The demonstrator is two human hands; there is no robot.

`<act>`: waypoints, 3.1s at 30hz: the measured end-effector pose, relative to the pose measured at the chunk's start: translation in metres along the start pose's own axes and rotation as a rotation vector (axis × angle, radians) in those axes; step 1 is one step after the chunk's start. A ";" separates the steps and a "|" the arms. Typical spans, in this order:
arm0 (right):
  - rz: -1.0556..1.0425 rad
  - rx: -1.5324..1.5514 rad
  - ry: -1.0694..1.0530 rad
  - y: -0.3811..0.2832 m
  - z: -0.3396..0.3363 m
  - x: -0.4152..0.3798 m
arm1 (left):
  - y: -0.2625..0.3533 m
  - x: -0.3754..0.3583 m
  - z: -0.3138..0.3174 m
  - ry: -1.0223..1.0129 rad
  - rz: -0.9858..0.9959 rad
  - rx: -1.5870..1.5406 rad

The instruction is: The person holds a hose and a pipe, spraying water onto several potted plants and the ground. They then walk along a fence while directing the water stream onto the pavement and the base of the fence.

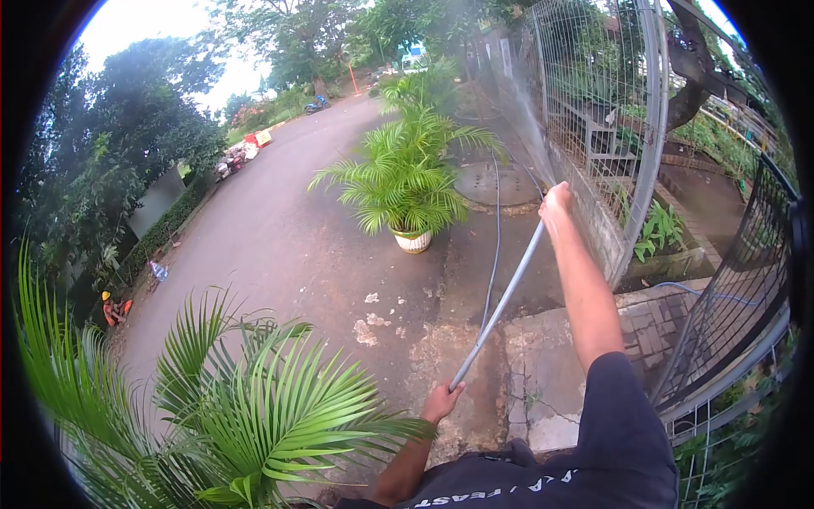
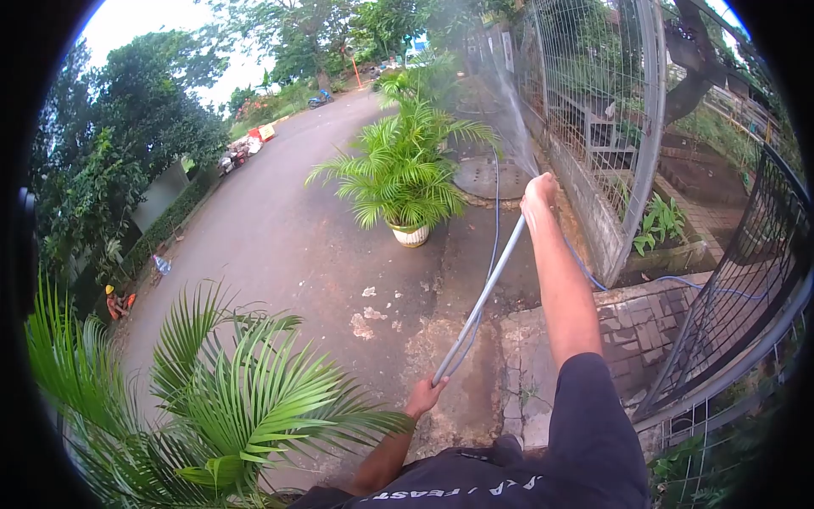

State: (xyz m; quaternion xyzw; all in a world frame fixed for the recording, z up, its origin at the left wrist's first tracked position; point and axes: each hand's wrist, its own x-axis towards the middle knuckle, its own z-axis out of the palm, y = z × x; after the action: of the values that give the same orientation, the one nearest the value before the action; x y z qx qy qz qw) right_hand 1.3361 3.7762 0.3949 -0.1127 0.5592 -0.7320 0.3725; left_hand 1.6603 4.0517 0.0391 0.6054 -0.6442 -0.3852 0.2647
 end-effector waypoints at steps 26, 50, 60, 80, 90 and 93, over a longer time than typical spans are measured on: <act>0.122 0.066 -0.022 0.038 -0.022 0.003 | -0.030 -0.018 0.021 -0.110 -0.008 0.064; 0.080 0.011 -0.049 0.065 -0.025 0.000 | -0.046 -0.037 0.022 -0.069 0.042 -0.024; 0.061 0.005 -0.030 0.064 -0.028 -0.010 | -0.056 -0.032 0.028 -0.024 0.050 -0.051; 0.022 -0.009 -0.016 0.073 -0.021 -0.006 | -0.064 -0.032 0.030 -0.103 -0.030 -0.025; -0.043 -0.109 -0.047 0.100 -0.014 -0.001 | -0.082 -0.036 0.035 -0.022 0.006 -0.106; 0.103 0.004 -0.065 0.089 -0.015 -0.033 | -0.105 -0.027 0.047 -0.010 -0.032 -0.133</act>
State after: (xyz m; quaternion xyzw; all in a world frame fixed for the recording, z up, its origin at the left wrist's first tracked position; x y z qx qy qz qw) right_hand 1.3880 3.8007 0.3178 -0.1066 0.5503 -0.7091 0.4278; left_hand 1.6867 4.0895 -0.0698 0.5947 -0.6089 -0.4342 0.2950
